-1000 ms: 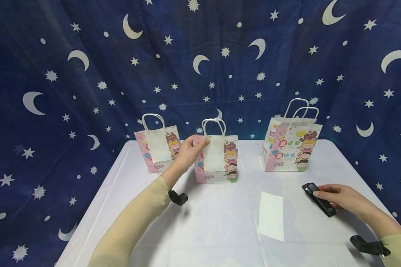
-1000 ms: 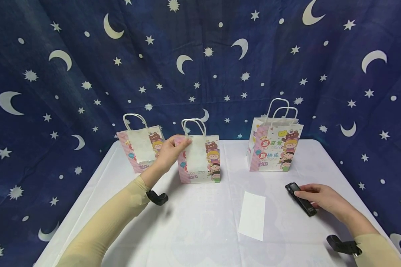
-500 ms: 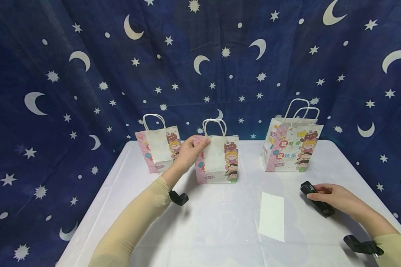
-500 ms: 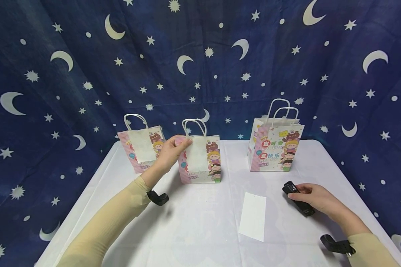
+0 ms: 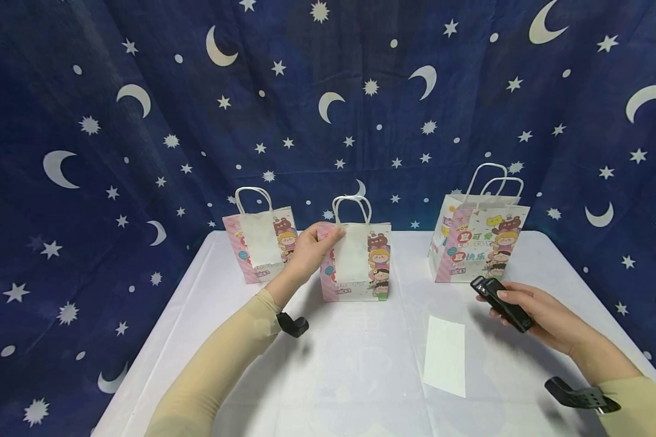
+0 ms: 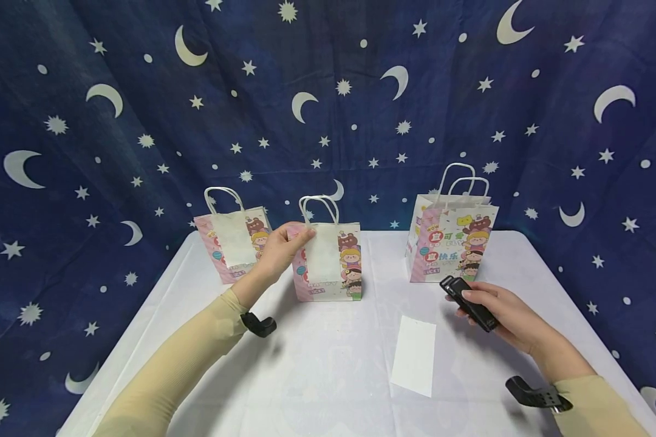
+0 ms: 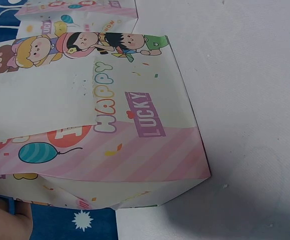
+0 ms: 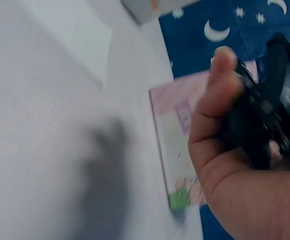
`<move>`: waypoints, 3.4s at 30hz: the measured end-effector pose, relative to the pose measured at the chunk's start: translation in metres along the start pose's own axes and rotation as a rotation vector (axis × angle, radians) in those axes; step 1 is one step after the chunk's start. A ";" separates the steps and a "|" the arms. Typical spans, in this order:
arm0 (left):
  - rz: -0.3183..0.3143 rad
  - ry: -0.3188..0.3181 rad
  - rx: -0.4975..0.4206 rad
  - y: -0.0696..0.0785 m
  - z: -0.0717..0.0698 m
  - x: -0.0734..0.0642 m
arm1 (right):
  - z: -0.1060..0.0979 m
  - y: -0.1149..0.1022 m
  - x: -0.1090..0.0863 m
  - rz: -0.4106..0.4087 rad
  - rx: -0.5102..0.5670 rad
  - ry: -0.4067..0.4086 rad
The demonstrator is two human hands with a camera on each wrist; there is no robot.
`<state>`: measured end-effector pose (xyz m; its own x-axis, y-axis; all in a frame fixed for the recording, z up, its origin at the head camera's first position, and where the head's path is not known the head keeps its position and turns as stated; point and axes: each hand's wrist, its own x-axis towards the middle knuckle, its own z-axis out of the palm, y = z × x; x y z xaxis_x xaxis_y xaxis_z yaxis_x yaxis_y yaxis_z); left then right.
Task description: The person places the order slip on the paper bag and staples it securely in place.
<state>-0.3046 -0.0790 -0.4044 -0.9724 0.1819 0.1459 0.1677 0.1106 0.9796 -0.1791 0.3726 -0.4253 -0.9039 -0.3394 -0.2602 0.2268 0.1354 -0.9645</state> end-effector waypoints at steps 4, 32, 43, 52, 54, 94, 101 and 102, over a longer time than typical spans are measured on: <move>-0.008 0.002 0.017 0.002 0.000 -0.001 | 0.014 -0.015 0.006 -0.122 0.080 -0.105; 0.005 -0.003 0.015 -0.002 0.000 0.002 | 0.074 -0.152 0.097 -0.248 -0.269 0.055; 0.003 0.006 0.008 0.000 0.000 0.001 | 0.091 -0.177 0.134 -0.229 -0.430 0.113; 0.002 0.005 -0.005 0.004 0.001 0.001 | 0.101 -0.189 0.159 -0.216 -0.498 0.084; 0.002 0.005 -0.007 0.003 0.002 0.001 | 0.103 -0.190 0.165 -0.209 -0.508 0.075; 0.011 0.010 0.027 0.000 0.000 -0.002 | 0.146 -0.228 0.193 -0.126 -0.956 -0.251; 0.012 0.016 0.019 0.000 0.001 -0.001 | 0.150 -0.232 0.191 -0.114 -1.026 -0.294; 0.013 0.018 0.019 -0.001 0.001 -0.001 | 0.151 -0.233 0.191 -0.110 -1.042 -0.297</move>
<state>-0.3036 -0.0778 -0.4054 -0.9728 0.1659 0.1613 0.1833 0.1267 0.9749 -0.3496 0.1359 -0.2570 -0.7447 -0.5907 -0.3106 -0.3955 0.7655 -0.5074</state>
